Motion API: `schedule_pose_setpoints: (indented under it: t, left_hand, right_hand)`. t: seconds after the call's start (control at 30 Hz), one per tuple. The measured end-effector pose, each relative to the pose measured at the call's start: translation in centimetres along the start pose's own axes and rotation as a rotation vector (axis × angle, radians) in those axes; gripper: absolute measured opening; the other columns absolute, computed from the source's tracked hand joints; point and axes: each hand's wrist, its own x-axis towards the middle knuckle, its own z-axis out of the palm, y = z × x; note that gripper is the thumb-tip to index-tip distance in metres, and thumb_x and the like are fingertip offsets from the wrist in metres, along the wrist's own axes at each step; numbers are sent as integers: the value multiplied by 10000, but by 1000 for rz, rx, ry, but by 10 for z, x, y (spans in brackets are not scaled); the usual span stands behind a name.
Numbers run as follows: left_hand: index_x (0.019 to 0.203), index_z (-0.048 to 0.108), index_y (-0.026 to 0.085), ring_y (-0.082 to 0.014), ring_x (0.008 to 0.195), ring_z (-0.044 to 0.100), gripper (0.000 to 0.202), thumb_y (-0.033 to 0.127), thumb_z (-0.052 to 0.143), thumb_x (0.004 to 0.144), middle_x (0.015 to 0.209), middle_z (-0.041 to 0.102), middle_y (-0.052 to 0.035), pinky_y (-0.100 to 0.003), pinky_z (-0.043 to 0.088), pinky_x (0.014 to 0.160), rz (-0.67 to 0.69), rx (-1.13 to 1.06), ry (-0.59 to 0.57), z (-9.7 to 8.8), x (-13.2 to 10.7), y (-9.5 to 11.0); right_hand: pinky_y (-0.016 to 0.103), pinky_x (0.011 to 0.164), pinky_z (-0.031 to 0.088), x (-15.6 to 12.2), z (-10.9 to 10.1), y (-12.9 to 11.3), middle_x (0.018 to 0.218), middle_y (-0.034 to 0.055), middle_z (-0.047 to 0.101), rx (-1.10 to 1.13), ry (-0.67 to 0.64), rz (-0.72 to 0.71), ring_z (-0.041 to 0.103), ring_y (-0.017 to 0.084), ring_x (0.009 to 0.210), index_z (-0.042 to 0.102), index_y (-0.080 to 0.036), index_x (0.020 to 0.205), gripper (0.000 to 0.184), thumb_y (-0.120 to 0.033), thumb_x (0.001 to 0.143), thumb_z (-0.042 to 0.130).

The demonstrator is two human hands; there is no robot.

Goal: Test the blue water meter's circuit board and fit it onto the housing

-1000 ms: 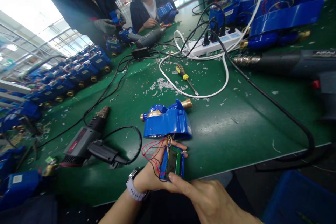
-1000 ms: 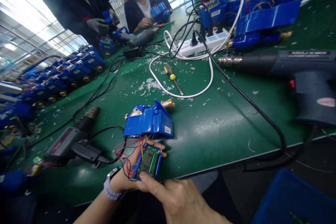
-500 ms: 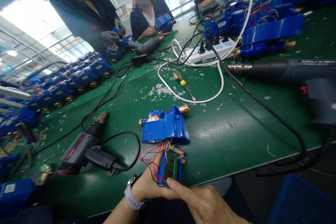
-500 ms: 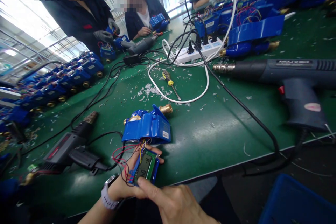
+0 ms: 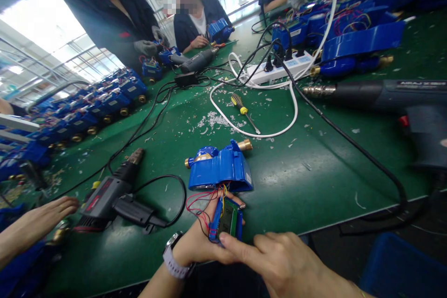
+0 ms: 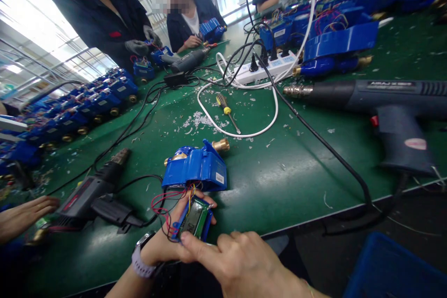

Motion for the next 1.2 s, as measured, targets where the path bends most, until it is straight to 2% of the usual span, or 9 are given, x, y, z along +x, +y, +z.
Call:
schedule_pose_setpoints:
  t: [0.13,0.27,0.43,0.57,0.7,0.83,0.9,1.03,1.2]
  left_hand:
    - [1312,449,304,-209,960,663,839,161,870,600,1271,585,-62,-336,583,877,9,-14,28,1,1,-4]
    - [1315,412,315,-236,1001,664,874,221,894,592,1263,564,-69,-367,586,885,41,-86,86,5,3,-5]
    - [1412,319,295,-254,965,662,971,238,874,617,1255,535,-121,-346,604,763,47,-36,153,8,5,-1]
    - [1427,301,293,-247,945,660,966,246,849,632,1239,540,-120,-334,602,749,98,-48,154,10,5,-2]
    - [1346,404,291,-231,915,661,859,231,852,615,1217,547,-95,-355,594,802,79,-67,163,14,6,-4]
    - [1342,417,308,-204,890,630,873,199,841,587,1162,579,-54,-351,582,805,38,-64,173,15,7,0]
    - [1364,400,309,-212,936,613,889,225,829,589,1160,584,-48,-363,567,853,49,-73,167,14,8,2]
    - [1403,348,302,-234,975,599,940,309,821,590,1168,554,-64,-396,552,879,76,-129,114,9,8,1]
    - [1400,352,283,-247,961,593,978,458,852,579,1164,537,-83,-413,553,870,101,-148,125,9,9,-3]
  right_hand:
    - [297,436,457,2,-5,3,697,21,646,-150,75,-62,623,214,509,533,-199,1444,852,-43,607,530]
    - [280,494,519,4,6,3,775,25,691,140,12,30,675,216,586,468,-201,1485,833,-19,674,511]
    - [293,636,579,3,25,0,938,85,724,440,85,73,717,228,741,390,-184,1532,767,-19,784,435]
    - [272,568,560,2,31,0,852,76,708,430,185,42,702,215,671,406,-162,1517,746,-19,786,406]
    - [284,442,507,5,26,2,720,56,653,263,301,-27,647,222,531,473,-121,1461,710,-22,767,358]
    - [285,421,473,11,15,4,685,45,630,164,305,-32,615,224,500,515,-162,1437,726,-11,745,359]
    - [280,469,496,14,11,4,727,60,664,251,285,-27,646,221,548,504,-149,1448,716,-14,761,355]
    - [246,520,484,19,6,1,777,63,691,658,244,27,645,183,582,501,-118,1461,594,-104,892,331]
    - [223,401,302,22,0,-5,512,-59,368,971,183,184,389,125,408,576,-149,1417,508,-239,972,350]
